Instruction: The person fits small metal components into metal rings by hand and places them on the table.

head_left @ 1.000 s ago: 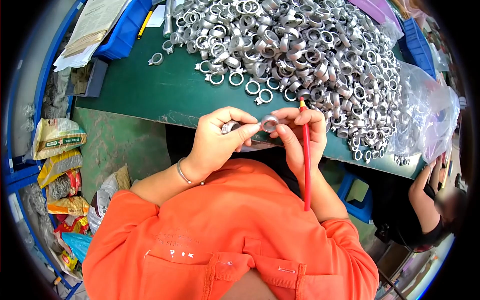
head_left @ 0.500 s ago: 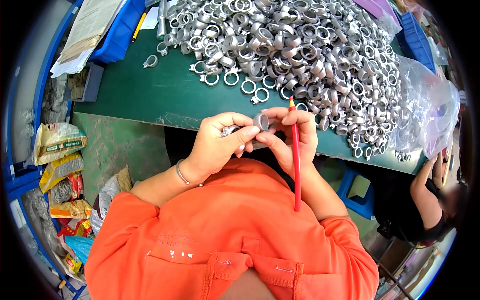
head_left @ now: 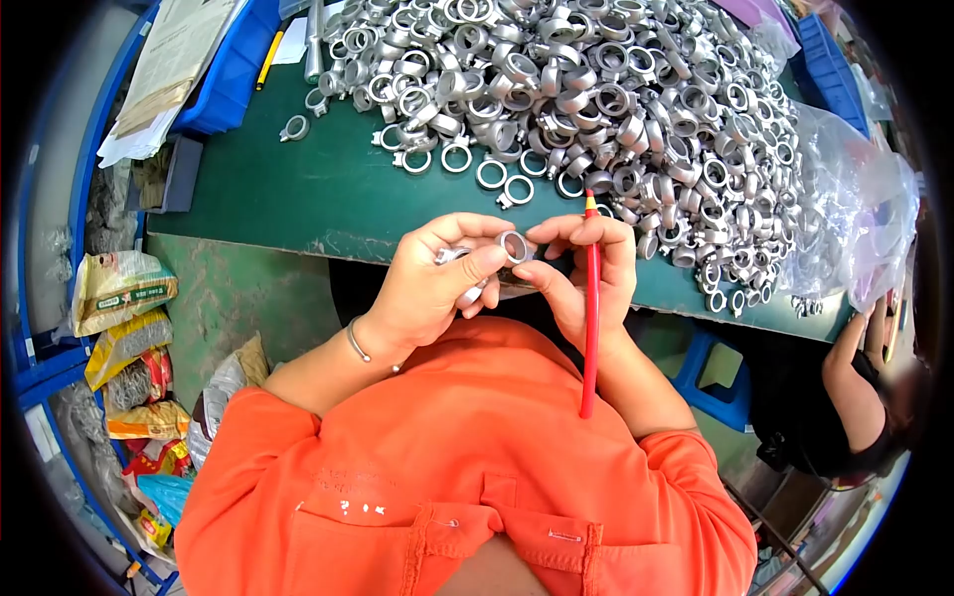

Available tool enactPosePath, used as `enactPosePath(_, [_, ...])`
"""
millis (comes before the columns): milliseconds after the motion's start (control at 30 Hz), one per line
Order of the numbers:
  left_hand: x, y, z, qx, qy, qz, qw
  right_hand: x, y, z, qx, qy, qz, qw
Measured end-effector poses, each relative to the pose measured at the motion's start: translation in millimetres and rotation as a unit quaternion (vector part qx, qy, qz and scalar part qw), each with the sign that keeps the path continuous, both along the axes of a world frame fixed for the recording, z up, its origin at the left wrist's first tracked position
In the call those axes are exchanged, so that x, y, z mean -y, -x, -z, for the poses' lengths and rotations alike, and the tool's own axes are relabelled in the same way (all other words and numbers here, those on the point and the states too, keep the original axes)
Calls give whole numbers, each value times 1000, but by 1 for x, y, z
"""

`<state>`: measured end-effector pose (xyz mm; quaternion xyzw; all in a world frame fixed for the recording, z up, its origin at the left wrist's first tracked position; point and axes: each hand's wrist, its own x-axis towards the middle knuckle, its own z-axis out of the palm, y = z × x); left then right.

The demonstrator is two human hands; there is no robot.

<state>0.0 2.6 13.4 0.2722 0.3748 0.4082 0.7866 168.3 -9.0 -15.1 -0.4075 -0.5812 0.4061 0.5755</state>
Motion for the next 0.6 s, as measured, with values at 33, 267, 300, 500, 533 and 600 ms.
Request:
enactPosePath(33, [0, -1, 1, 0, 1, 1, 1000, 0, 0, 1, -2, 3, 10, 1000])
enactPosePath(267, [1, -3, 2, -25, -19, -1, 999, -1, 1, 4, -101, 18, -13, 995])
enactPosePath(300, [1, -3, 2, -33, -23, -3, 999, -2, 1, 2, -104, 25, -18, 994])
enactPosePath(500, [2, -3, 3, -53, -21, -5, 998, -1, -1, 0, -103, 45, -35, 993])
enactPosePath(533, [2, -2, 3, -53, -20, -6, 998, -1, -1, 0, -99, 50, -36, 993])
enactPosePath(600, [2, -2, 4, -48, -26, -2, 999, -1, -1, 0, -97, 50, -36, 993])
